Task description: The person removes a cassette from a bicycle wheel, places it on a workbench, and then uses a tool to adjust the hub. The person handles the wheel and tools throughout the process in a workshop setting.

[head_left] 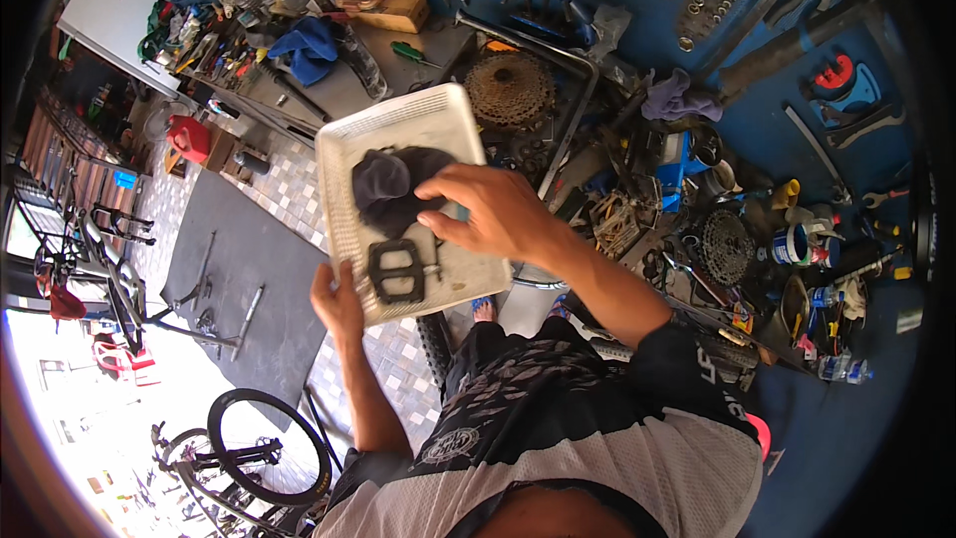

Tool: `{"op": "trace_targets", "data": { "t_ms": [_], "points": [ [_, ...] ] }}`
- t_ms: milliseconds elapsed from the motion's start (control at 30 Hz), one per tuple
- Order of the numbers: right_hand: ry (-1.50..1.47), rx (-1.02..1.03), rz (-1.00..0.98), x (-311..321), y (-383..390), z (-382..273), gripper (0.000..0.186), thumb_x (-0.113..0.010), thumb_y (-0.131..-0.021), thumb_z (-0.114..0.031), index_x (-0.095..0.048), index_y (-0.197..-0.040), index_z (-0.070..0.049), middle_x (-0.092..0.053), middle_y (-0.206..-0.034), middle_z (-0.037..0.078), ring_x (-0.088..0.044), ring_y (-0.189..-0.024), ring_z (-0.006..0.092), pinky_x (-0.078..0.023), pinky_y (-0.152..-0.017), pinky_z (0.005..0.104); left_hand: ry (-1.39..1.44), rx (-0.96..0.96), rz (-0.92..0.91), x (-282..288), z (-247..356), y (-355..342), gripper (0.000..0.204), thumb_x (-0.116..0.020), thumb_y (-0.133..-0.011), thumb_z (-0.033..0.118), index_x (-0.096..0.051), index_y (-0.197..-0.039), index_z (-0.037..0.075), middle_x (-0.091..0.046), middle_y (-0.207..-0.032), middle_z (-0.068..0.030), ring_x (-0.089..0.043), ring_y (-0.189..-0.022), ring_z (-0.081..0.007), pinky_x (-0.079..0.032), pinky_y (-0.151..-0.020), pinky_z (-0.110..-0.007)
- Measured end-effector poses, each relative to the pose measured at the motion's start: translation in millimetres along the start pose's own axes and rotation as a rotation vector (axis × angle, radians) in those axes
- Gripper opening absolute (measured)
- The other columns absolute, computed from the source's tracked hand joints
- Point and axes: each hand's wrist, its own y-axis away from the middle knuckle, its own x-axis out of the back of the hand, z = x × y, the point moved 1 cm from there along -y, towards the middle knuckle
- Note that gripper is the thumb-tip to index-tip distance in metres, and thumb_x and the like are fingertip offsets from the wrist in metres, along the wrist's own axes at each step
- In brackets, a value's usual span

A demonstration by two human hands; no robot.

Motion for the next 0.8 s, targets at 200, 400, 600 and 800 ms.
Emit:
{"op": "trace_targets", "data": {
  "t_ms": [200,400,600,800],
  "points": [
    [0.053,-0.600,0.321,9,94,110,0.028,-0.077,-0.095,-0.027,-0.065,-0.108,-0.006,-0.073,-0.090,0.011,-0.073,-0.077,0.0253,-0.058,-0.068,0.0373,0.067,0.231,0.100,68,-37,13,0.026,-0.071,-0.098,0.016,-0.062,-0.090,-0.007,-0.063,-0.085,-0.0069,-0.053,-0.082,-0.0145,-0.045,-0.072,-0.034],
    [0.598,-0.331,0.177,44,34,151,0.072,-0.085,-0.083,-0.020,-0.053,-0.147,-0.015,-0.055,-0.145,0.016,-0.055,-0.134,0.0310,-0.046,-0.112,0.0468,0.100,0.253,0.251,101,-60,25,0.041,-0.068,-0.099,0.013,-0.035,-0.074,0.010,-0.036,-0.072,0.0047,-0.032,-0.069,-0.0079,-0.028,-0.058,-0.029],
    [0.932,-0.117,-0.323,35,-46,205,0.116,-0.095,-0.069,-0.024,-0.030,-0.165,-0.023,-0.039,-0.160,0.014,-0.037,-0.150,0.0336,-0.028,-0.127,0.0543,0.194,0.314,0.251,101,-62,27,0.041,-0.068,-0.099,0.013,-0.037,-0.072,0.011,-0.038,-0.070,0.0054,-0.033,-0.067,-0.0063,-0.027,-0.056,-0.028],
    [0.800,-0.137,-0.530,59,-78,190,0.101,-0.090,-0.069,-0.029,-0.044,-0.158,-0.019,-0.042,-0.157,0.017,-0.044,-0.146,0.0353,-0.042,-0.119,0.0506,0.184,0.280,0.218,93,-63,46,0.038,-0.068,-0.099,0.012,-0.041,-0.071,0.009,-0.041,-0.070,0.0055,-0.034,-0.068,-0.0062,-0.029,-0.059,-0.028]
  ]
}}
